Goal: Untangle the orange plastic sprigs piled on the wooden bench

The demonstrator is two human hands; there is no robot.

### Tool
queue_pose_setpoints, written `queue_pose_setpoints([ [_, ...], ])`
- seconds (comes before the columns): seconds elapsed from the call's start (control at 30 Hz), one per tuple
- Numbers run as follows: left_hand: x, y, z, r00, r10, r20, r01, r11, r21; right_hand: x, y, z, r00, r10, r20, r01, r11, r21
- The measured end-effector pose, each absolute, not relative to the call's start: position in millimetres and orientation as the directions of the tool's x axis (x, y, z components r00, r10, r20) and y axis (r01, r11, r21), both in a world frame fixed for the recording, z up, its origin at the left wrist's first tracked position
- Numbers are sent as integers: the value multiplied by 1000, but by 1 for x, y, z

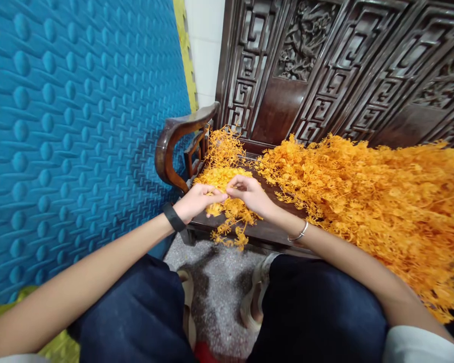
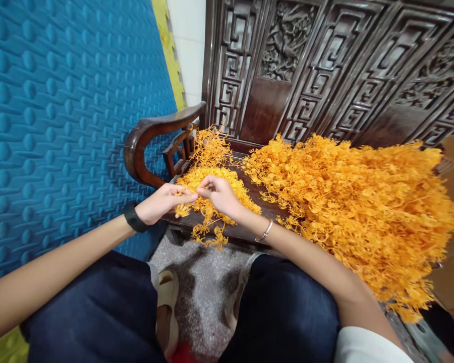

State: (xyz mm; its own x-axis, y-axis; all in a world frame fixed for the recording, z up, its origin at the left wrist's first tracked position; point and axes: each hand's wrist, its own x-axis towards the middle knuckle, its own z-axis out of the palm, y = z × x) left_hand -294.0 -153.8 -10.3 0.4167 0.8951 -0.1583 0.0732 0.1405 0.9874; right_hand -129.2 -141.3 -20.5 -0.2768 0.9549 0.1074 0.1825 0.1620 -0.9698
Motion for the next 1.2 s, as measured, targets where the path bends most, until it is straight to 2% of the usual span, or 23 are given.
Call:
queue_pose_setpoints([
  [0.5, -269, -133, -8, 229, 973, -36, -133, 68, 989, -141, -107, -15, 96, 966, 241, 186, 220, -958],
  [0.6, -265, -144, -7, 263, 960, -99, -65, 120, 991, -115, -85, 1, 314, 918, 242, 145, 206, -968],
  [0.67, -266, -156, -9, 374, 915, -154, 52, 145, 988, -84, -67, 14, 553, 814, 178, 90, 154, -984],
  [0.7, -268, -162, -9, 430, 890, -154, 103, 121, 987, -69, -59, 18, 614, 760, 213, 101, 191, -976],
  [0.73, -271, -166, -10, 457, 879, -136, 137, 81, 987, -56, -53, 20, 602, 759, 249, 135, 211, -968],
  [0.83, -284, -170, -14, 412, 911, 5, 216, -102, 971, -38, -45, 8, 381, 877, 294, 273, 196, -942],
  [0.9, -293, -166, -17, 341, 928, 150, 266, -248, 931, -42, -46, -10, 262, 937, 231, 363, 126, -923],
  [1.0, -300, -161, -19, 312, 906, 286, 260, -371, 892, -49, -47, -38, 269, 955, 124, 476, -20, -879],
  [1.1, -300, -160, -19, 379, 901, 209, 159, -286, 945, -45, -44, -56, 339, 934, 113, 581, -113, -806],
  [1.2, -299, -162, -17, 431, 899, 82, 126, -150, 981, -37, -41, -65, 309, 942, 133, 674, -119, -729],
])
